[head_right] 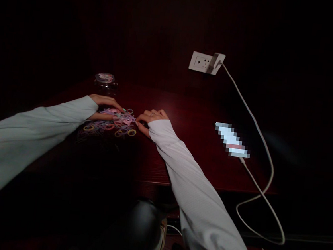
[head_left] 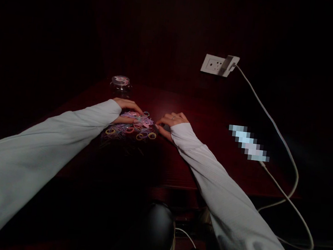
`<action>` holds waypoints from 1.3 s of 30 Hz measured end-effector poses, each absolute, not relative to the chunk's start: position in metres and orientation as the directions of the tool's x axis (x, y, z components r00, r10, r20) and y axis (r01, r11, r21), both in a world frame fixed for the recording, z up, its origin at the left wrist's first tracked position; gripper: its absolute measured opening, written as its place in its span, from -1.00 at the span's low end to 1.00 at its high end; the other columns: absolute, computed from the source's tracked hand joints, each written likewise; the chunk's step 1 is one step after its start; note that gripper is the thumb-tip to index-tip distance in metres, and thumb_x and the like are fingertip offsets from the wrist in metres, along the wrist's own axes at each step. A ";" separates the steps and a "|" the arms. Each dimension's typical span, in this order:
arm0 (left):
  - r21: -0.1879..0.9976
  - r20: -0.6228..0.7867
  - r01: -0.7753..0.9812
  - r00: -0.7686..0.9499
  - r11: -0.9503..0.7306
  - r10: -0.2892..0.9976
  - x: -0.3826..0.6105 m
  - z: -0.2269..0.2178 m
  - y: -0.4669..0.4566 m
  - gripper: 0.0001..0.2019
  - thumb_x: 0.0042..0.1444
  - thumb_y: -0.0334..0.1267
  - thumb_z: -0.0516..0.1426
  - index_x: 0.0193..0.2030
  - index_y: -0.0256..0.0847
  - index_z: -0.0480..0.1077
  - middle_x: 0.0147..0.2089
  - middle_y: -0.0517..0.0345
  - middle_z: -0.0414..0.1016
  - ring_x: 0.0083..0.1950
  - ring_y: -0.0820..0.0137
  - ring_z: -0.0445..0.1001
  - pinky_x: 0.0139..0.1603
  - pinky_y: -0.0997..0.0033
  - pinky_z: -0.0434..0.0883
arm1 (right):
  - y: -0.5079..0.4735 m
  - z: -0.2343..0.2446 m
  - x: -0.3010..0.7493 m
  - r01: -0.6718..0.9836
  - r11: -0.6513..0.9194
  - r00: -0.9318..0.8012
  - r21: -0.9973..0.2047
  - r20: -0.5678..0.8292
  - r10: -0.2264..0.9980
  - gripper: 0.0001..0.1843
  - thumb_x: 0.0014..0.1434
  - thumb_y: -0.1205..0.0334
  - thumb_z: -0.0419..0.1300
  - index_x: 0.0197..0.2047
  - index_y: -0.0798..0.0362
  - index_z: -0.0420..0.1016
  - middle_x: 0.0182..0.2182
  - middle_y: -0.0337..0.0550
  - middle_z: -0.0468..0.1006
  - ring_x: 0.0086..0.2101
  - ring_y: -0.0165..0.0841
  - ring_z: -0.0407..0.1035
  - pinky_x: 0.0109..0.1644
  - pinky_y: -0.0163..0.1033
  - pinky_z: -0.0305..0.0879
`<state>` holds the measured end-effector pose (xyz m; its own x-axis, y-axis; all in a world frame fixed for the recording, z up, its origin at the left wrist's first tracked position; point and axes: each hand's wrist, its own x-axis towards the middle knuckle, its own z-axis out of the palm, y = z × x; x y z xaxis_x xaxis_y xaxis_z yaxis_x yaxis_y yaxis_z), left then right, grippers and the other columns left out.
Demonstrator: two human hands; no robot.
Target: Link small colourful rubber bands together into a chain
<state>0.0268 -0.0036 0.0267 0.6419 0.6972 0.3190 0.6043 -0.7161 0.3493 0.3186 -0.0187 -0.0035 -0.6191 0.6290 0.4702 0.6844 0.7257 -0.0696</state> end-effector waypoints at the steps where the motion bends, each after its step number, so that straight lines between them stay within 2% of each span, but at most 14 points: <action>1: 0.364 0.317 0.609 0.630 -0.704 0.709 0.027 0.028 -0.004 -0.51 0.28 0.17 0.22 0.11 -0.13 0.67 0.07 -0.01 0.74 0.10 0.18 0.67 0.26 0.28 0.48 | -0.017 -0.005 0.319 0.681 0.728 -0.623 -0.071 0.466 0.628 -0.72 0.51 0.04 0.17 -0.03 -0.09 0.72 -0.16 -0.14 0.73 -0.12 -0.22 0.45 0.06 -0.11 0.06; 10: 0.422 0.405 0.639 0.502 -0.644 0.764 0.033 0.032 -0.015 -0.64 0.35 0.07 0.19 0.00 -0.09 0.70 0.02 0.02 0.76 0.04 0.19 0.69 0.20 0.23 0.53 | -0.012 -0.008 0.319 0.621 0.778 -0.672 -0.094 0.446 0.591 -0.75 0.49 0.04 0.21 -0.07 -0.09 0.72 -0.25 -0.19 0.70 -0.14 -0.26 0.49 0.06 -0.12 0.07; 17: 0.468 0.377 0.646 0.471 -0.603 0.797 0.033 0.027 -0.016 -0.59 0.37 0.10 0.17 0.02 -0.14 0.70 -0.06 0.05 0.77 0.01 0.25 0.70 0.19 0.33 0.53 | -0.018 -0.003 0.313 0.638 0.761 -0.666 -0.115 0.413 0.621 -0.82 0.45 0.08 0.27 -0.09 -0.10 0.72 -0.25 -0.20 0.70 -0.10 -0.25 0.52 0.08 -0.13 0.14; 20: 0.425 0.379 0.641 0.515 -0.639 0.769 0.031 0.027 -0.012 -0.56 0.37 0.16 0.16 0.02 -0.11 0.70 -0.01 0.04 0.76 0.05 0.22 0.69 0.23 0.32 0.51 | -0.019 -0.003 0.311 0.618 0.778 -0.685 -0.108 0.410 0.602 -0.82 0.46 0.10 0.25 -0.07 -0.11 0.71 -0.25 -0.19 0.71 -0.11 -0.24 0.52 0.11 -0.12 0.16; 23: 0.365 0.336 0.632 0.596 -0.684 0.730 0.028 0.024 -0.006 -0.47 0.30 0.25 0.19 0.12 -0.10 0.67 0.11 -0.01 0.73 0.15 0.18 0.66 0.31 0.26 0.47 | -0.017 -0.006 0.307 0.626 0.773 -0.682 -0.100 0.410 0.606 -0.81 0.46 0.08 0.26 -0.07 -0.11 0.71 -0.23 -0.18 0.71 -0.11 -0.23 0.50 0.13 -0.11 0.16; 27: 0.271 0.240 0.713 0.600 -0.646 0.763 0.026 0.019 0.000 -0.34 0.16 0.36 0.25 0.25 0.01 0.60 0.23 0.07 0.67 0.27 0.12 0.60 0.40 0.19 0.40 | -0.011 -0.013 0.302 0.653 0.752 -0.662 -0.087 0.417 0.623 -0.83 0.43 0.07 0.29 -0.09 -0.13 0.73 -0.23 -0.17 0.70 -0.11 -0.22 0.48 0.12 -0.10 0.15; 29: 0.268 0.224 0.712 0.610 -0.650 0.760 0.025 0.016 0.001 -0.34 0.14 0.33 0.26 0.25 -0.01 0.61 0.20 0.06 0.68 0.25 0.12 0.61 0.37 0.23 0.41 | -0.011 -0.014 0.301 0.664 0.744 -0.654 -0.080 0.420 0.629 -0.81 0.44 0.06 0.28 -0.08 -0.13 0.73 -0.21 -0.15 0.70 -0.11 -0.21 0.46 0.10 -0.10 0.15; 32: 0.337 0.213 0.679 0.619 -0.652 0.756 0.025 0.015 0.003 -0.41 0.18 0.22 0.25 0.21 -0.08 0.64 0.15 0.04 0.71 0.17 0.16 0.65 0.28 0.33 0.45 | -0.014 -0.012 0.299 0.676 0.733 -0.643 -0.076 0.424 0.637 -0.77 0.47 0.04 0.24 -0.06 -0.13 0.74 -0.19 -0.12 0.71 -0.10 -0.20 0.43 0.07 -0.11 0.15; 35: 0.377 0.204 0.694 0.584 -0.614 0.786 0.025 0.015 0.003 -0.50 0.20 0.12 0.23 0.18 -0.05 0.66 0.11 0.10 0.74 0.10 0.22 0.68 0.22 0.38 0.47 | -0.016 -0.011 0.297 0.689 0.721 -0.629 -0.071 0.435 0.644 -0.75 0.48 0.03 0.22 -0.04 -0.13 0.74 -0.19 -0.11 0.71 -0.09 -0.18 0.41 0.06 -0.10 0.15; 39: 0.412 0.230 0.710 0.525 -0.570 0.820 0.024 0.017 -0.001 -0.53 0.23 0.14 0.21 0.12 -0.05 0.69 0.00 0.09 0.77 -0.02 0.23 0.70 0.11 0.35 0.52 | -0.017 -0.011 0.294 0.688 0.723 -0.634 -0.057 0.436 0.638 -0.75 0.49 0.03 0.21 -0.01 -0.14 0.72 -0.18 -0.11 0.70 -0.07 -0.17 0.39 0.07 -0.08 0.15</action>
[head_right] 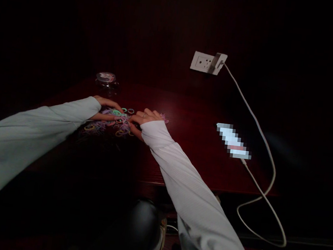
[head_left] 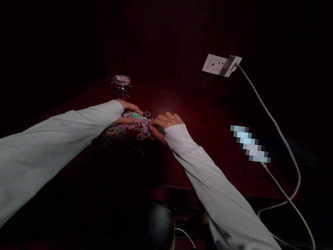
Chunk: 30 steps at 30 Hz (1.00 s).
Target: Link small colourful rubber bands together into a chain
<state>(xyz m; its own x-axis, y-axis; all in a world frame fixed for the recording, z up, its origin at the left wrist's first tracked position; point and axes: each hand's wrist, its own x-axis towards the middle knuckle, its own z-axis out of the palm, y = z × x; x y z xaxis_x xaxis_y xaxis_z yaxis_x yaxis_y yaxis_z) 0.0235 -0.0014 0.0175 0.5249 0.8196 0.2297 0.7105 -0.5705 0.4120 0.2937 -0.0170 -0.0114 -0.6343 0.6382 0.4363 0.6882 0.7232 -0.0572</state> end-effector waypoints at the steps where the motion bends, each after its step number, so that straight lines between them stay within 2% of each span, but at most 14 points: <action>1: 0.430 0.231 0.705 0.517 -0.564 0.824 0.023 0.018 -0.003 -0.51 0.24 0.16 0.21 0.12 -0.07 0.69 -0.02 0.06 0.77 -0.03 0.21 0.70 0.10 0.33 0.53 | -0.017 -0.012 0.293 0.686 0.725 -0.637 -0.055 0.434 0.637 -0.75 0.49 0.03 0.21 0.00 -0.14 0.72 -0.17 -0.11 0.70 -0.07 -0.17 0.39 0.07 -0.08 0.15; 7: 0.532 0.225 0.683 0.456 -0.501 0.861 0.026 0.020 -0.008 -0.48 0.25 0.14 0.25 0.13 -0.20 0.69 -0.11 -0.02 0.77 -0.11 0.21 0.67 0.02 0.32 0.55 | -0.017 -0.012 0.294 0.697 0.715 -0.630 -0.055 0.430 0.647 -0.74 0.49 0.03 0.20 0.00 -0.12 0.72 -0.17 -0.10 0.70 -0.08 -0.17 0.39 0.07 -0.08 0.15; 11: 0.536 0.201 0.710 0.419 -0.457 0.886 0.030 0.022 -0.011 -0.51 0.23 0.13 0.25 0.09 -0.18 0.71 -0.15 0.02 0.75 -0.14 0.26 0.64 -0.02 0.36 0.51 | -0.017 -0.011 0.295 0.695 0.715 -0.618 -0.072 0.448 0.646 -0.76 0.47 0.04 0.22 -0.06 -0.08 0.71 -0.20 -0.10 0.70 -0.09 -0.18 0.40 0.05 -0.11 0.16; 16: 0.573 0.171 0.707 0.391 -0.414 0.904 0.033 0.026 -0.016 -0.53 0.21 0.12 0.25 0.06 -0.16 0.72 -0.23 0.09 0.72 -0.22 0.33 0.59 -0.12 0.43 0.45 | -0.018 -0.006 0.295 0.711 0.676 -0.519 -0.195 0.503 0.691 -0.81 0.43 0.09 0.28 0.02 -0.08 0.65 -0.25 -0.17 0.69 -0.15 -0.20 0.44 0.03 -0.15 0.20; 20: 0.623 0.170 0.666 0.396 -0.410 0.902 0.034 0.024 -0.015 -0.51 0.20 0.15 0.25 0.04 -0.18 0.71 -0.30 0.09 0.68 -0.32 0.35 0.54 -0.21 0.43 0.41 | -0.023 0.001 0.293 0.691 0.677 -0.522 -0.252 0.474 0.709 -0.78 0.40 0.13 0.31 0.09 -0.14 0.63 -0.22 -0.20 0.70 -0.13 -0.19 0.46 0.03 -0.15 0.22; 26: 0.667 0.192 0.613 0.408 -0.424 0.893 0.036 0.017 -0.011 -0.53 0.18 0.15 0.27 -0.02 -0.18 0.72 -0.23 0.05 0.72 -0.25 0.31 0.57 -0.13 0.38 0.46 | -0.029 0.004 0.290 0.692 0.669 -0.514 -0.272 0.466 0.720 -0.79 0.41 0.10 0.33 0.09 -0.16 0.65 -0.18 -0.21 0.70 -0.07 -0.18 0.45 0.06 -0.14 0.20; 30: 0.647 0.192 0.622 0.427 -0.442 0.883 0.036 0.018 -0.010 -0.54 0.18 0.13 0.28 0.00 -0.17 0.72 -0.20 0.05 0.73 -0.22 0.31 0.59 -0.10 0.37 0.46 | -0.026 0.000 0.288 0.702 0.660 -0.508 -0.269 0.460 0.728 -0.77 0.37 0.03 0.38 0.06 -0.17 0.67 -0.15 -0.20 0.70 -0.05 -0.17 0.44 0.08 -0.12 0.20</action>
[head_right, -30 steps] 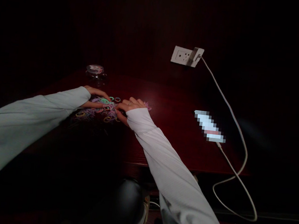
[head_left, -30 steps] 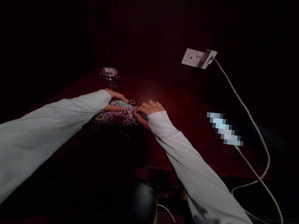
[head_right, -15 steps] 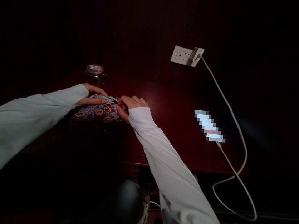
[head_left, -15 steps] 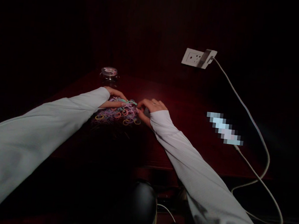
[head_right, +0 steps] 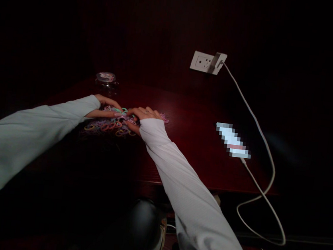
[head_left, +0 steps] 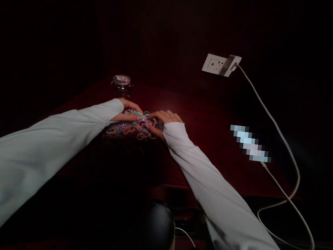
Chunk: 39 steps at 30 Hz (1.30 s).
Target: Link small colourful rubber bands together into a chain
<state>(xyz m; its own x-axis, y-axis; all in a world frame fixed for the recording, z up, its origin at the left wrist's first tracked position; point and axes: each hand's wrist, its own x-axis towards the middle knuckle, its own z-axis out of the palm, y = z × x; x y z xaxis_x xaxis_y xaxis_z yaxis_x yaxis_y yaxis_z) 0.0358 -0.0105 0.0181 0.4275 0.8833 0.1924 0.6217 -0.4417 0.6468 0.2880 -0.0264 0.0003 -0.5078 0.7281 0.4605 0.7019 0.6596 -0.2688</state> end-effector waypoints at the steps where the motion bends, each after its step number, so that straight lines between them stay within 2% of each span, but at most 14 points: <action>1: 0.639 0.190 0.629 0.430 -0.444 0.883 0.036 0.019 -0.011 -0.54 0.18 0.13 0.28 0.00 -0.17 0.72 -0.21 0.06 0.73 -0.23 0.32 0.58 -0.11 0.38 0.46 | -0.026 -0.001 0.288 0.707 0.654 -0.504 -0.270 0.457 0.733 -0.76 0.36 0.01 0.39 0.06 -0.17 0.68 -0.14 -0.19 0.70 -0.05 -0.16 0.44 0.08 -0.11 0.20; 6: 0.636 0.179 0.625 0.451 -0.453 0.874 0.037 0.024 -0.013 -0.55 0.16 0.13 0.30 -0.01 -0.17 0.73 -0.23 0.10 0.73 -0.23 0.33 0.59 -0.12 0.42 0.47 | -0.025 -0.001 0.288 0.718 0.629 -0.480 -0.299 0.442 0.758 -0.76 0.34 -0.04 0.41 0.02 -0.18 0.72 -0.16 -0.17 0.71 -0.04 -0.17 0.44 0.11 -0.10 0.21; 10: 0.649 0.158 0.620 0.458 -0.441 0.875 0.040 0.025 -0.017 -0.57 0.14 0.08 0.33 -0.01 -0.19 0.73 -0.22 0.09 0.74 -0.20 0.33 0.62 -0.06 0.43 0.50 | -0.022 -0.003 0.284 0.695 0.630 -0.480 -0.347 0.429 0.766 -0.76 0.35 -0.09 0.40 -0.05 -0.16 0.74 -0.25 -0.20 0.68 -0.09 -0.20 0.45 0.07 -0.13 0.21; 14: 0.658 0.198 0.603 0.440 -0.452 0.876 0.042 0.024 -0.020 -0.58 0.15 0.09 0.32 -0.03 -0.17 0.74 -0.21 0.10 0.74 -0.14 0.31 0.65 0.01 0.42 0.51 | -0.013 -0.011 0.279 0.676 0.640 -0.482 -0.365 0.438 0.759 -0.72 0.37 -0.13 0.37 -0.14 -0.13 0.75 -0.30 -0.21 0.65 -0.15 -0.24 0.43 0.02 -0.15 0.21; 18: 0.654 0.207 0.604 0.436 -0.455 0.876 0.042 0.024 -0.020 -0.59 0.13 0.07 0.32 -0.03 -0.16 0.74 -0.18 0.09 0.75 -0.12 0.29 0.66 0.05 0.41 0.52 | -0.011 -0.016 0.278 0.684 0.631 -0.462 -0.367 0.451 0.764 -0.73 0.37 -0.11 0.37 -0.19 -0.11 0.75 -0.34 -0.21 0.62 -0.18 -0.25 0.40 0.02 -0.16 0.20; 24: 0.681 0.149 0.604 0.438 -0.413 0.886 0.042 0.026 -0.018 -0.56 0.08 0.09 0.36 -0.03 -0.18 0.74 -0.19 0.06 0.75 -0.15 0.30 0.66 -0.04 0.42 0.53 | -0.019 -0.011 0.279 0.674 0.629 -0.479 -0.388 0.419 0.771 -0.75 0.33 -0.08 0.42 -0.20 -0.10 0.78 -0.37 -0.25 0.61 -0.22 -0.30 0.34 0.07 -0.16 0.15; 30: 0.690 0.142 0.592 0.452 -0.416 0.881 0.042 0.027 -0.018 -0.62 0.12 0.03 0.35 -0.04 -0.16 0.74 -0.19 0.08 0.76 -0.17 0.32 0.66 -0.06 0.44 0.53 | -0.016 -0.015 0.275 0.690 0.617 -0.477 -0.379 0.404 0.781 -0.79 0.27 -0.07 0.48 -0.23 -0.14 0.78 -0.45 -0.31 0.55 -0.23 -0.32 0.31 0.13 -0.14 0.14; 34: 0.706 0.136 0.574 0.465 -0.415 0.875 0.042 0.028 -0.019 -0.62 0.13 0.02 0.36 -0.03 -0.18 0.74 -0.22 0.07 0.76 -0.22 0.33 0.65 -0.10 0.43 0.54 | -0.016 -0.014 0.274 0.707 0.608 -0.472 -0.361 0.400 0.786 -0.80 0.28 -0.03 0.47 -0.28 -0.12 0.76 -0.47 -0.31 0.54 -0.23 -0.31 0.31 0.14 -0.13 0.13; 39: 0.695 0.128 0.585 0.472 -0.418 0.872 0.042 0.026 -0.017 -0.60 0.13 0.03 0.36 -0.01 -0.19 0.73 -0.19 0.06 0.76 -0.19 0.32 0.65 -0.07 0.42 0.53 | -0.022 -0.007 0.277 0.696 0.621 -0.485 -0.360 0.401 0.777 -0.81 0.34 0.01 0.41 -0.28 -0.11 0.75 -0.46 -0.30 0.56 -0.24 -0.31 0.31 0.13 -0.13 0.14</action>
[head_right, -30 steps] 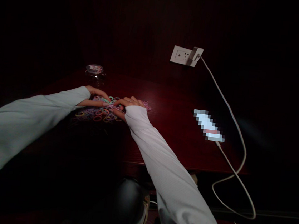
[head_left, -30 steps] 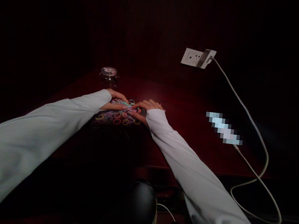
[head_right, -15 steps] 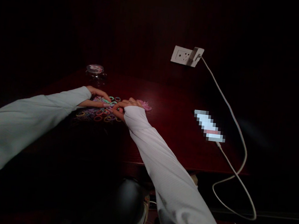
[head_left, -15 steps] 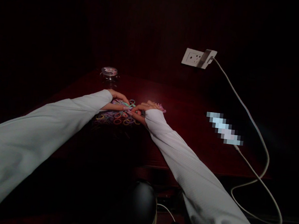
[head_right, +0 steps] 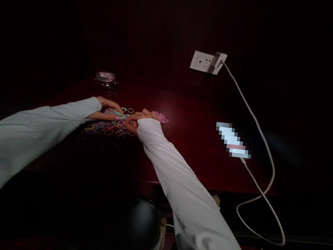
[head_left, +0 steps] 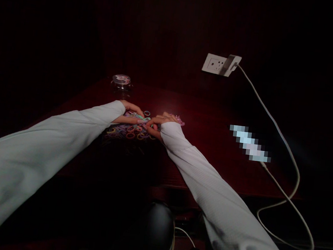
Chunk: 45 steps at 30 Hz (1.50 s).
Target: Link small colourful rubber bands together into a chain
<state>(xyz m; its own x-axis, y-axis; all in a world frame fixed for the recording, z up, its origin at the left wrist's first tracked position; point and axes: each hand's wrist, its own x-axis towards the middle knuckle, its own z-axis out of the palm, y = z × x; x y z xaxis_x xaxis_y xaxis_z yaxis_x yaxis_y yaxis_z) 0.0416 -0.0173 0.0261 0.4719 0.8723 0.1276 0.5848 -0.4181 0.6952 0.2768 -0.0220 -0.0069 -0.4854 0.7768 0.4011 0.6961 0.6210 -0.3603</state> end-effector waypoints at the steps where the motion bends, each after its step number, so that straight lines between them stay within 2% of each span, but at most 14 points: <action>1: 0.684 0.136 0.593 0.469 -0.425 0.873 0.041 0.025 -0.017 -0.60 0.14 0.04 0.36 -0.01 -0.18 0.73 -0.18 0.06 0.76 -0.18 0.32 0.64 -0.06 0.41 0.53 | -0.024 -0.005 0.278 0.688 0.626 -0.492 -0.366 0.399 0.774 -0.81 0.35 0.03 0.39 -0.27 -0.11 0.75 -0.44 -0.29 0.56 -0.23 -0.31 0.31 0.12 -0.13 0.14; 6: 0.654 0.196 0.608 0.440 -0.451 0.877 0.039 0.020 -0.016 -0.56 0.20 0.13 0.29 -0.03 -0.18 0.71 -0.15 0.06 0.75 -0.14 0.30 0.64 -0.01 0.40 0.51 | -0.026 -0.002 0.282 0.658 0.625 -0.492 -0.420 0.389 0.779 -0.90 0.31 0.13 0.41 -0.24 -0.12 0.78 -0.38 -0.26 0.57 -0.19 -0.28 0.30 0.10 -0.11 0.11; 11: 0.603 0.216 0.621 0.477 -0.501 0.852 0.037 0.021 -0.013 -0.59 0.25 0.12 0.26 -0.02 -0.17 0.69 -0.11 0.04 0.74 -0.11 0.29 0.63 0.03 0.37 0.50 | -0.018 -0.010 0.282 0.645 0.602 -0.401 -0.470 0.462 0.791 -0.98 0.24 0.15 0.50 -0.23 -0.15 0.80 -0.26 -0.23 0.55 -0.10 -0.25 0.26 0.17 -0.06 0.09; 14: 0.556 0.274 0.573 0.558 -0.602 0.783 0.034 0.021 -0.006 -0.58 0.26 0.16 0.26 -0.06 -0.14 0.70 -0.03 0.01 0.73 0.00 0.24 0.63 0.18 0.30 0.47 | -0.015 -0.011 0.285 0.615 0.613 -0.366 -0.496 0.510 0.779 -0.94 0.25 0.10 0.50 -0.23 -0.15 0.80 -0.17 -0.18 0.56 -0.03 -0.22 0.28 0.18 -0.04 0.11; 18: 0.448 0.335 0.553 0.625 -0.703 0.705 0.030 0.020 -0.001 -0.54 0.29 0.26 0.22 -0.08 -0.08 0.71 0.15 -0.01 0.69 0.17 0.18 0.58 0.39 0.17 0.32 | -0.016 -0.005 0.294 0.547 0.648 -0.401 -0.530 0.513 0.759 -0.84 0.33 0.00 0.42 -0.14 -0.17 0.81 -0.06 -0.15 0.59 0.05 -0.19 0.34 0.23 -0.01 0.13; 24: 0.403 0.315 0.563 0.655 -0.721 0.687 0.032 0.022 -0.011 -0.47 0.24 0.32 0.26 0.10 -0.03 0.68 0.21 -0.01 0.67 0.20 0.13 0.53 0.38 0.12 0.21 | -0.016 -0.002 0.298 0.536 0.646 -0.412 -0.543 0.500 0.762 -0.82 0.36 -0.02 0.39 -0.09 -0.20 0.81 -0.03 -0.15 0.61 0.09 -0.17 0.38 0.28 0.04 0.12; 27: 0.387 0.320 0.573 0.651 -0.722 0.688 0.034 0.026 -0.015 -0.45 0.23 0.32 0.27 0.13 -0.02 0.66 0.21 -0.01 0.67 0.21 0.11 0.52 0.38 0.11 0.17 | -0.017 -0.003 0.297 0.537 0.641 -0.412 -0.549 0.493 0.767 -0.81 0.36 -0.03 0.39 -0.09 -0.20 0.81 -0.02 -0.15 0.62 0.09 -0.17 0.38 0.27 0.03 0.14; 34: 0.418 0.362 0.542 0.637 -0.729 0.681 0.040 0.027 -0.009 -0.53 0.38 0.26 0.17 -0.12 -0.07 0.70 0.07 0.02 0.71 0.12 0.18 0.52 0.27 0.17 0.22 | -0.018 -0.004 0.296 0.543 0.628 -0.409 -0.557 0.478 0.777 -0.82 0.36 -0.04 0.39 -0.11 -0.21 0.81 -0.02 -0.16 0.63 0.09 -0.18 0.38 0.27 0.02 0.15; 39: 0.421 0.390 0.547 0.611 -0.723 0.689 0.043 0.023 -0.010 -0.48 0.38 0.31 0.14 -0.16 -0.09 0.69 0.03 0.02 0.71 0.09 0.20 0.51 0.26 0.19 0.23 | -0.018 -0.004 0.297 0.527 0.627 -0.426 -0.573 0.461 0.779 -0.76 0.38 -0.10 0.36 -0.12 -0.18 0.80 -0.01 -0.16 0.64 0.08 -0.20 0.39 0.28 0.02 0.13; 45: 0.420 0.434 0.511 0.612 -0.750 0.661 0.040 0.023 -0.010 -0.51 0.40 0.24 0.15 -0.21 -0.12 0.68 -0.01 -0.01 0.72 0.06 0.19 0.53 0.24 0.18 0.26 | -0.021 -0.004 0.300 0.508 0.604 -0.425 -0.614 0.431 0.796 -0.82 0.38 0.00 0.38 -0.12 -0.15 0.80 -0.02 -0.15 0.67 0.11 -0.18 0.37 0.28 0.01 0.14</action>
<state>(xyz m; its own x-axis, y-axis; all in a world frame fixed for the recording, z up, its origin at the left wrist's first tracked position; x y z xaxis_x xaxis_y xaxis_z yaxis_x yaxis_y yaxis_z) 0.0397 -0.0103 0.0226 0.6121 0.6608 0.4343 0.5115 -0.7497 0.4199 0.3000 -0.0207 -0.0041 -0.4250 0.7959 0.4311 0.5080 0.6039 -0.6142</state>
